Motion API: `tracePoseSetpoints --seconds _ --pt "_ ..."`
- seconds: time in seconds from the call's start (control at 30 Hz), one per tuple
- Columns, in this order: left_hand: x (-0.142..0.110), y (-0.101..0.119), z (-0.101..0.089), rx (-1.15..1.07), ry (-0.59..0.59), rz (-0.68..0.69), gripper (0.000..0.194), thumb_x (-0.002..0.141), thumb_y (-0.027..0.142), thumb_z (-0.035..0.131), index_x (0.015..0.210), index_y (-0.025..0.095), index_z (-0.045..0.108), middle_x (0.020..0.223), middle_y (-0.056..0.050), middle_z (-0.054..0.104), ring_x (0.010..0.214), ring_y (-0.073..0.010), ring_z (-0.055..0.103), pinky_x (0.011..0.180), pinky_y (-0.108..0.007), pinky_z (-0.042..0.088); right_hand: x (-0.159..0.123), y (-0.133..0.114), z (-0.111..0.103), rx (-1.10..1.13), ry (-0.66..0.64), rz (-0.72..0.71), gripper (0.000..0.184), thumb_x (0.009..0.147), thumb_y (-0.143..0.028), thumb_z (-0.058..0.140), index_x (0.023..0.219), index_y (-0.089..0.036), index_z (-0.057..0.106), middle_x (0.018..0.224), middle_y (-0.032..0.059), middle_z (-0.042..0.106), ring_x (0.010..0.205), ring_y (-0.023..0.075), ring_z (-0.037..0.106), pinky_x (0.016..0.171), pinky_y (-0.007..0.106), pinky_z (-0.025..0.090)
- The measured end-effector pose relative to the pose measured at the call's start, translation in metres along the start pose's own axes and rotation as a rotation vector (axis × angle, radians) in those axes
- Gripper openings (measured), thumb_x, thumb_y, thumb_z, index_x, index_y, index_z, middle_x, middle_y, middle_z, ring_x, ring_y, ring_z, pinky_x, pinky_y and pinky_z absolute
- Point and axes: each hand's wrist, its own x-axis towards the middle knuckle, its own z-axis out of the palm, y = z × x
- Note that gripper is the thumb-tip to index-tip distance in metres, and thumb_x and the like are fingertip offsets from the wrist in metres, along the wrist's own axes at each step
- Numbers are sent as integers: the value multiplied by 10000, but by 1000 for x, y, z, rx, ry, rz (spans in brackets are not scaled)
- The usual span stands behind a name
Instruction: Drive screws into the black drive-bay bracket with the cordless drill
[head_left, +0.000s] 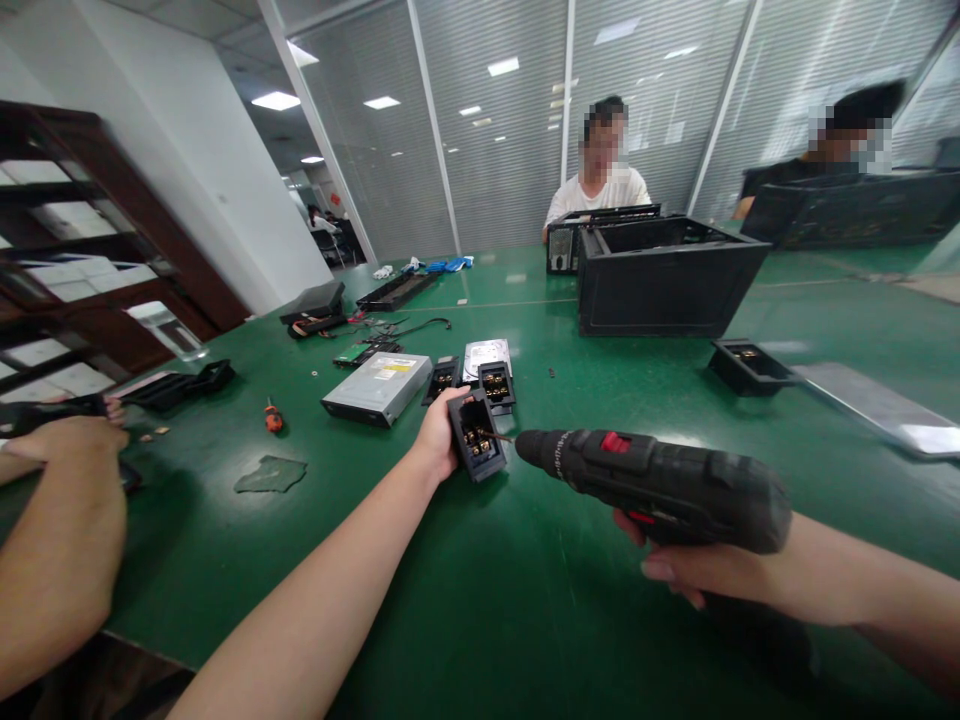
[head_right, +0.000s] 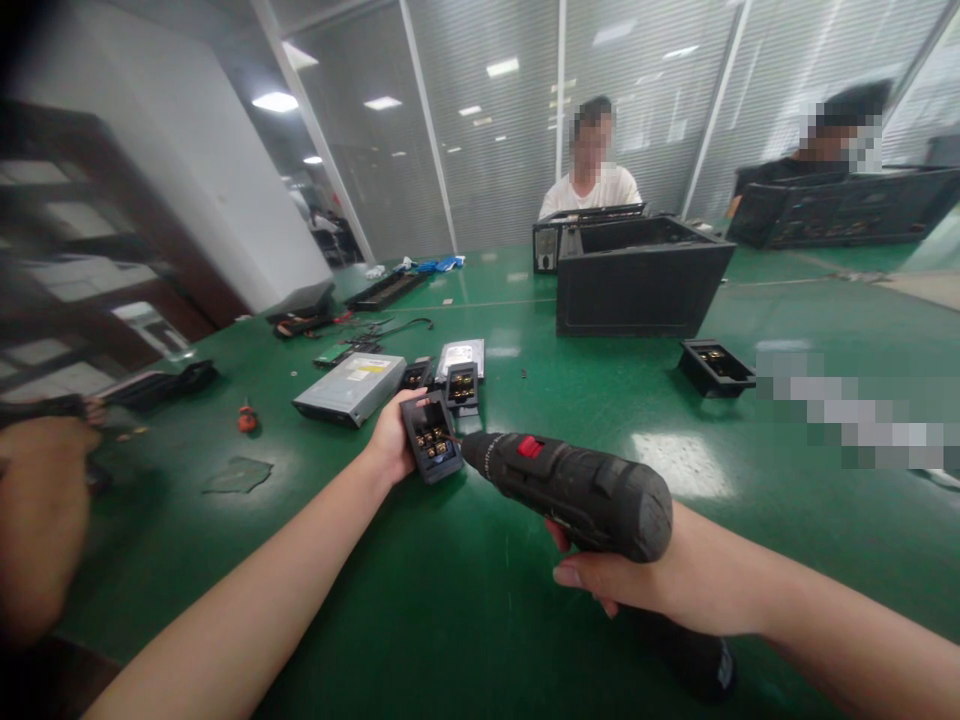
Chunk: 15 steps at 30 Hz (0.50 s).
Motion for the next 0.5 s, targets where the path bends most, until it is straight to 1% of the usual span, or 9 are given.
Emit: tracePoseSetpoints --seconds 0.1,0.23,0.37,0.5 --pt "0 0 -1 -4 2 -7 250 693 397 593 725 155 644 656 -67 667 570 -221 611 576 -372 500 -1 -2 0 1 -6 -4 239 785 -368 625 928 -199 537 649 -44 551 592 155 566 562 269 471" --pt "0 0 0 -10 0 -2 244 694 387 592 730 152 649 649 -68 669 571 -222 616 565 -363 497 -2 -3 0 -18 6 10 209 787 -364 629 879 -196 547 619 -52 543 590 149 556 562 257 458" --pt "1 -1 -2 -9 -10 -5 264 698 396 591 753 146 657 657 -72 672 575 -225 619 559 -362 494 -1 0 0 4 -7 -2 230 805 -365 618 936 -192 540 659 -42 545 603 153 556 584 283 474" --pt "3 -1 -5 -3 -21 -6 272 691 410 601 743 149 653 652 -64 666 569 -224 613 567 -370 496 -2 1 0 0 -10 -7 238 813 -381 613 934 -190 538 669 -40 544 602 152 563 584 282 480"
